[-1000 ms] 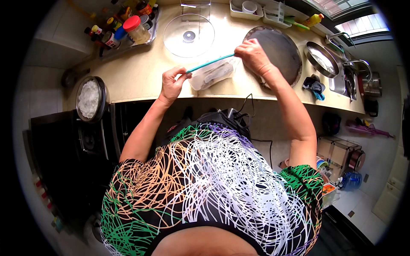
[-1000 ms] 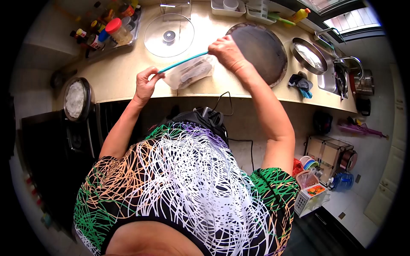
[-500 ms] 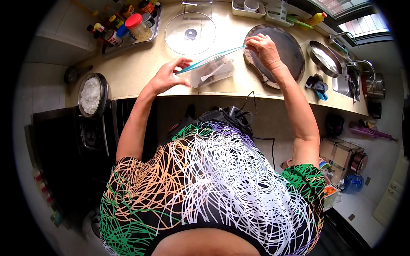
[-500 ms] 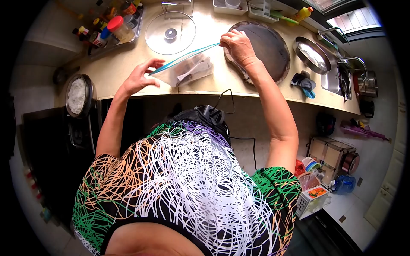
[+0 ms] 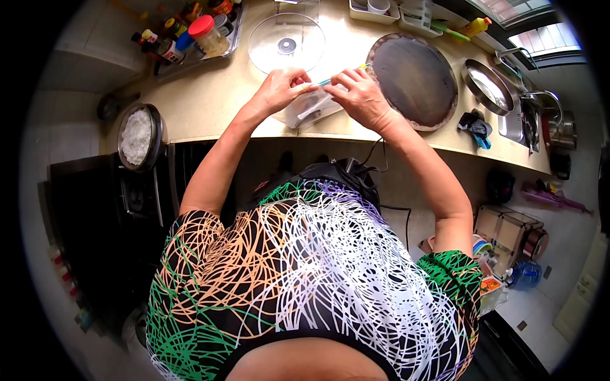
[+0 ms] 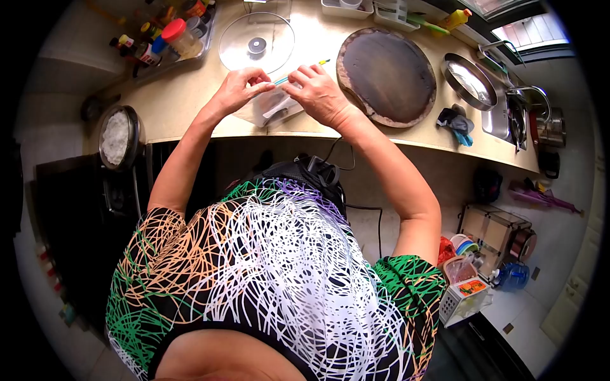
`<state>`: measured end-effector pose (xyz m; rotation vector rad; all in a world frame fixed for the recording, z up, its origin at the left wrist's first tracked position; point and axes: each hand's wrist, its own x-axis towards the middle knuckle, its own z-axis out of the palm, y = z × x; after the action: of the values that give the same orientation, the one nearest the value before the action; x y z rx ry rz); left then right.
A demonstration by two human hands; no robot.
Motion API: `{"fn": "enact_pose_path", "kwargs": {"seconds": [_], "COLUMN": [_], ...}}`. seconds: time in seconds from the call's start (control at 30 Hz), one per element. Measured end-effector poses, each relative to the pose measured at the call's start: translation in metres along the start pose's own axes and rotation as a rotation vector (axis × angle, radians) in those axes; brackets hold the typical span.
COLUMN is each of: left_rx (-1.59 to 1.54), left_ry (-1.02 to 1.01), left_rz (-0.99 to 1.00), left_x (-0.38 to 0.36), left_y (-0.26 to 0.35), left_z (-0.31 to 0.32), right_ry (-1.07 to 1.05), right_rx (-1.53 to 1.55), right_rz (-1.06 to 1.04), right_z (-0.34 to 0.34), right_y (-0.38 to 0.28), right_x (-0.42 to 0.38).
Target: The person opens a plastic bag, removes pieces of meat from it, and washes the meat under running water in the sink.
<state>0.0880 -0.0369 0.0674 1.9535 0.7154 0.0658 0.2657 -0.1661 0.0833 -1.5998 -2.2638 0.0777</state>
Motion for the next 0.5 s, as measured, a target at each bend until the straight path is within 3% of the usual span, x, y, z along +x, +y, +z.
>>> {"fn": "enact_pose_path", "kwargs": {"seconds": [0.23, 0.43, 0.5], "left_rx": [0.010, -0.031, -0.162], "left_ry": [-0.013, 0.004, -0.121], "left_rz": [-0.049, -0.080, -0.127], "left_x": [0.004, 0.006, 0.011], "left_y": [-0.016, -0.017, -0.023], "left_z": [-0.008, -0.007, -0.009], "right_ry": [0.098, 0.081, 0.097], "right_rx": [0.014, -0.035, -0.032], "right_rz": [0.130, 0.070, 0.052], "right_z": [0.018, 0.025, 0.027], "right_y": [-0.002, 0.002, 0.001], "right_x": [0.003, 0.013, 0.016]}}
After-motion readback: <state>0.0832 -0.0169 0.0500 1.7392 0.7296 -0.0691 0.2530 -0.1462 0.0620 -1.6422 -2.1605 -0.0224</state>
